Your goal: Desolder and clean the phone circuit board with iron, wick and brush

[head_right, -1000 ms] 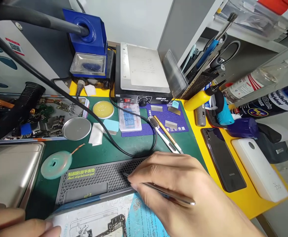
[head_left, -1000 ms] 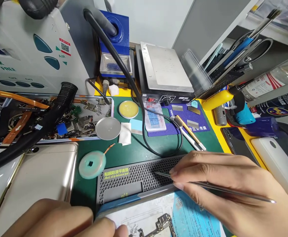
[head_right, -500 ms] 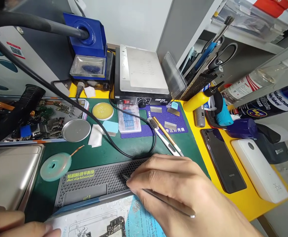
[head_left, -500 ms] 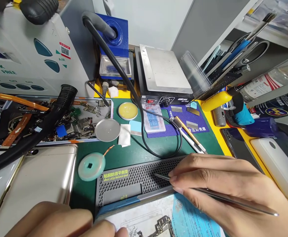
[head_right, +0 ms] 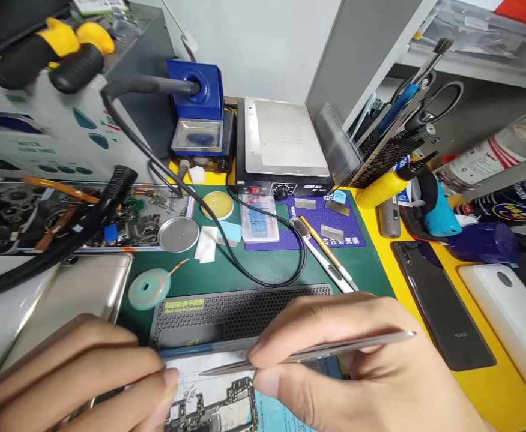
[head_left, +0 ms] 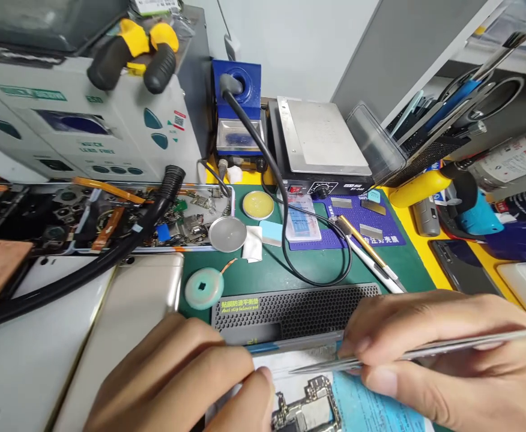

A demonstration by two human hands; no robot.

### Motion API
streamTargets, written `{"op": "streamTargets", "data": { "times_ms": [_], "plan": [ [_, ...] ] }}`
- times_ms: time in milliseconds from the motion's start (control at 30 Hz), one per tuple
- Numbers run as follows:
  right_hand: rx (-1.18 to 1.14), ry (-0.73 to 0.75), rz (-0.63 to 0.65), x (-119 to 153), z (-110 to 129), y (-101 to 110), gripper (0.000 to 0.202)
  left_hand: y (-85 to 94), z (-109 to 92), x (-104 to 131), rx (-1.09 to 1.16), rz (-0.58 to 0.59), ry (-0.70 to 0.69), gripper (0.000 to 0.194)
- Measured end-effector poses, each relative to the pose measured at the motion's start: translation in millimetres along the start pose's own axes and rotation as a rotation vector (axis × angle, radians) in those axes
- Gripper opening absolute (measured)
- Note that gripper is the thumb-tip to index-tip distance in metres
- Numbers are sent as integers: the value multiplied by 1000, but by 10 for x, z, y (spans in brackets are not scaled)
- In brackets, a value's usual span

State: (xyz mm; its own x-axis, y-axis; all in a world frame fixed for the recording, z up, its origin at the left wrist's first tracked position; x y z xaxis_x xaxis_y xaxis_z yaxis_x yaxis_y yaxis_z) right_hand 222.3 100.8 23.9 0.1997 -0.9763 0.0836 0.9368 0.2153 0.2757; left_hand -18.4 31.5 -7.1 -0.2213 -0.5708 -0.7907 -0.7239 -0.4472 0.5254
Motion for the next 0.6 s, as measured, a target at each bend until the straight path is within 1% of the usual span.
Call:
{"op": "streamTargets", "data": {
  "times_ms": [67,167,267,433,500,600],
  "plan": [
    [-36,-41,26,17,-20,-31,21,8,-53,-113,-2,-3,73,25],
    [-47,-64,4,10,-19,-45,15,16,-151,-164,5,-32,141,27],
    [-63,-69,0,-8,4,-70,13,12,-211,-161,6,-68,147,30],
    [-89,-60,0,-1,30,-87,17,-7,-225,-188,11,-122,174,33],
    [-101,-65,3,7,21,-86,21,-15,-229,-198,14,-122,162,32],
    [-131,-67,4,-1,-2,-92,20,-25,-228,-194,21,-114,130,30]
  ]
}}
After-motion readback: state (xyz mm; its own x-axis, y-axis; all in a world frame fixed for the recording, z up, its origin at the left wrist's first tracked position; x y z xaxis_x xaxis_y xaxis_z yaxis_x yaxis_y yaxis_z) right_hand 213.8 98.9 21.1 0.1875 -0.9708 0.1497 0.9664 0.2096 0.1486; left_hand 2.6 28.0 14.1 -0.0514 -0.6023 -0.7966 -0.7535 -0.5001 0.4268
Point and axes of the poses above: each hand's wrist, its own x-axis away from the middle knuckle, its own y-axis out of the back of the hand, z = x × y, the point moved 5 cm from there along -x, towards the middle knuckle, and after that the axes turned 15 degrees about -z, right-handed, at the moved point
